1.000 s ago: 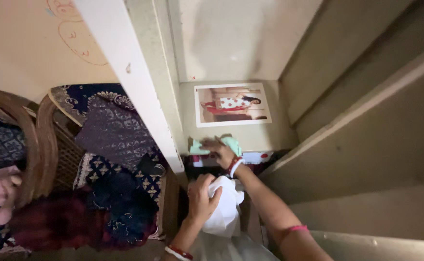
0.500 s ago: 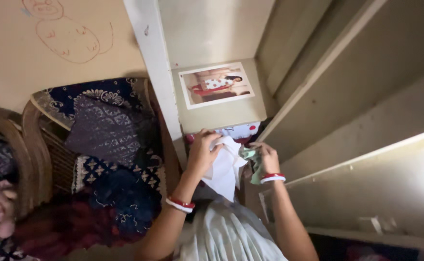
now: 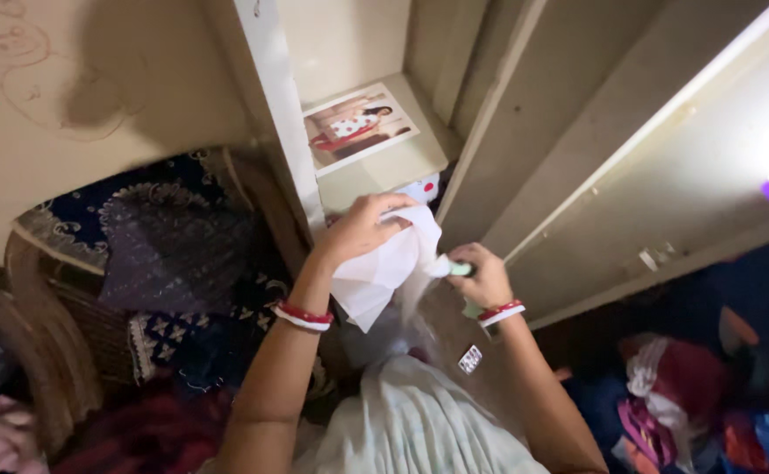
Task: The person wipes a white cabinet door and adjacent wall with a green cloth, then wipes a small shelf inside the cabinet. Finally, the person places a white plastic shopping bag on the shelf and smooths it out.
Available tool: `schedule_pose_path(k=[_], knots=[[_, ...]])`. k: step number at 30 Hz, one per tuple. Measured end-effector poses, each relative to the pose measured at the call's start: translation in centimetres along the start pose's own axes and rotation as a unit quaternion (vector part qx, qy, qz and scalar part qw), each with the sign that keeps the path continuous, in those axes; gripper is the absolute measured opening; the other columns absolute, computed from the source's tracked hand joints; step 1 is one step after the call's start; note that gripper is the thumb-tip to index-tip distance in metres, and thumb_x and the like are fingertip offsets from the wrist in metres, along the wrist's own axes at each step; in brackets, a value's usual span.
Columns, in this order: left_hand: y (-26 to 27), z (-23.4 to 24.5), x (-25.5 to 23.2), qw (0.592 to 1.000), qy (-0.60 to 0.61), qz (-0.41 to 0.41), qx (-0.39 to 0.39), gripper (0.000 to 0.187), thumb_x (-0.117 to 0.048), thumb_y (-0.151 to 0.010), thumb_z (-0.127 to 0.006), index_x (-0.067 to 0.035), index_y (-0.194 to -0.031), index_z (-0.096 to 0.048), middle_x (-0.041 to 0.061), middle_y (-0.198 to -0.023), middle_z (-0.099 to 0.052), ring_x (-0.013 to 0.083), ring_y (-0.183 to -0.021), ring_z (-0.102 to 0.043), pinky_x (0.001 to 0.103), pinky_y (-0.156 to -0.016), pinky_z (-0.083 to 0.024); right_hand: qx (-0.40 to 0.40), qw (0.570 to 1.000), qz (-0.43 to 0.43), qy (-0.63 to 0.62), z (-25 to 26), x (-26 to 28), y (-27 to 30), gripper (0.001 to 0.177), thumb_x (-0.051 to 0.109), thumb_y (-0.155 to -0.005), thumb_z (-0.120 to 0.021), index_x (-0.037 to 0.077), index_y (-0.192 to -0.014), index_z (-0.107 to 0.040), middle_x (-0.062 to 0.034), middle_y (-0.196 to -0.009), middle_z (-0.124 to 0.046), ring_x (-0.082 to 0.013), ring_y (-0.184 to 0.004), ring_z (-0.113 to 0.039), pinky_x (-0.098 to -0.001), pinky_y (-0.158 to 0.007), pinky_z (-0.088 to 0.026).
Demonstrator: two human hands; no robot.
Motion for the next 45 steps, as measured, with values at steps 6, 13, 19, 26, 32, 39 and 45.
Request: schedule_pose_path(k=[6, 13, 19, 26, 32, 39, 45], knots=[[-0.4, 1.2, -2.4, 0.985, -0.157, 0.063, 0.037, 0.048, -0.026, -0.072, -0.088, -0.005, -0.113, -0.074, 0.020, -0.103, -0.075, 0.0325, -0.097, -0.073, 0.039, -0.086, -0.056, -0.147, 0.973, -0.163, -0.073, 5.4, -4.8, 5.2, 0.012, 0.005, -0.084, -0.066, 0.003, -0.095, -0.065, -0.0142, -0.077, -0.067, -0.0191, -0.066, -0.063, -0.0328, -0.060, -0.050], [0.3, 1.2, 1.9, 0.930, -0.325, 0.139, 0.099, 0.042, -0.011, -0.071, -0.076, -0.016, -0.112, -0.076, 0.016, -0.106, -0.076, 0.0349, -0.102, -0.070, 0.046, -0.086, -0.056, -0.221, 0.959, -0.098, -0.146, 14.1, -7.8, 7.9, 0.014, -0.005, -0.089, -0.067, 0.003, -0.094, -0.056, -0.0006, -0.083, -0.060, -0.0066, -0.076, -0.054, -0.0222, -0.063, -0.044], [0.4, 1.9, 4.4, 0.934, -0.310, 0.177, -0.011, 0.028, -0.011, -0.077, -0.075, -0.018, -0.102, -0.081, 0.015, -0.094, -0.076, 0.0342, -0.091, -0.073, 0.044, -0.082, -0.057, -0.258, 0.960, -0.069, -0.081, 19.0, -6.1, 11.6, 0.022, -0.007, -0.087, -0.061, 0.002, -0.105, -0.069, -0.0019, -0.098, -0.071, -0.0083, -0.085, -0.061, -0.0234, -0.076, -0.049], [-2.7, -1.6, 2.3, 0.988, -0.033, 0.151, -0.002, 0.038, 0.002, -0.077, -0.055, -0.008, -0.104, -0.078, 0.014, -0.080, -0.076, 0.0215, -0.067, -0.076, 0.034, -0.060, -0.061, -0.067, 0.990, -0.103, 0.070, 18.5, 0.2, 11.7, 0.033, 0.004, -0.076, -0.083, 0.007, -0.108, -0.076, -0.0064, -0.097, -0.072, -0.0155, -0.087, -0.069, -0.0311, -0.075, -0.054], [-6.0, -11.1, -3.6, 0.994, -0.031, 0.075, 0.077, 0.033, 0.000, -0.074, -0.063, -0.002, -0.104, -0.076, 0.014, -0.081, -0.076, 0.0200, -0.072, -0.076, 0.032, -0.067, -0.061, -0.162, 0.983, 0.062, -0.052, 14.3, 9.6, 7.1, 0.081, 0.011, -0.067, -0.090, -0.002, -0.139, -0.056, -0.0139, -0.118, -0.066, -0.0183, -0.097, -0.065, -0.0333, -0.077, -0.056], [-3.6, -9.3, -7.5, 0.995, -0.055, -0.066, 0.053, 0.094, -0.032, -0.059, -0.090, -0.008, -0.141, -0.052, 0.018, -0.126, -0.065, 0.0370, -0.121, -0.059, 0.044, -0.103, -0.047, -0.078, 0.988, 0.011, -0.136, 12.9, 6.1, 1.6, 0.032, 0.011, -0.082, -0.081, -0.001, -0.112, -0.075, -0.0063, -0.095, -0.078, -0.0120, -0.089, -0.070, -0.0282, -0.083, -0.057], [0.0, -3.7, -0.5, 0.891, -0.399, 0.185, 0.114, 0.067, -0.029, -0.058, -0.091, -0.023, -0.122, -0.073, 0.008, -0.125, -0.069, 0.0314, -0.124, -0.056, 0.066, -0.115, -0.020, -0.083, 0.943, -0.043, -0.319, 16.0, -0.8, 1.3, 0.022, 0.013, -0.091, -0.080, -0.002, -0.106, -0.075, -0.0036, -0.095, -0.075, -0.0110, -0.086, -0.068, -0.0282, -0.079, -0.055]])
Point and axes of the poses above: each hand's wrist, its own y-axis away from the middle knuckle, its own z-axis out of the back of the hand, x = y × z, the point moved 5 cm from there along -y, towards the middle knuckle
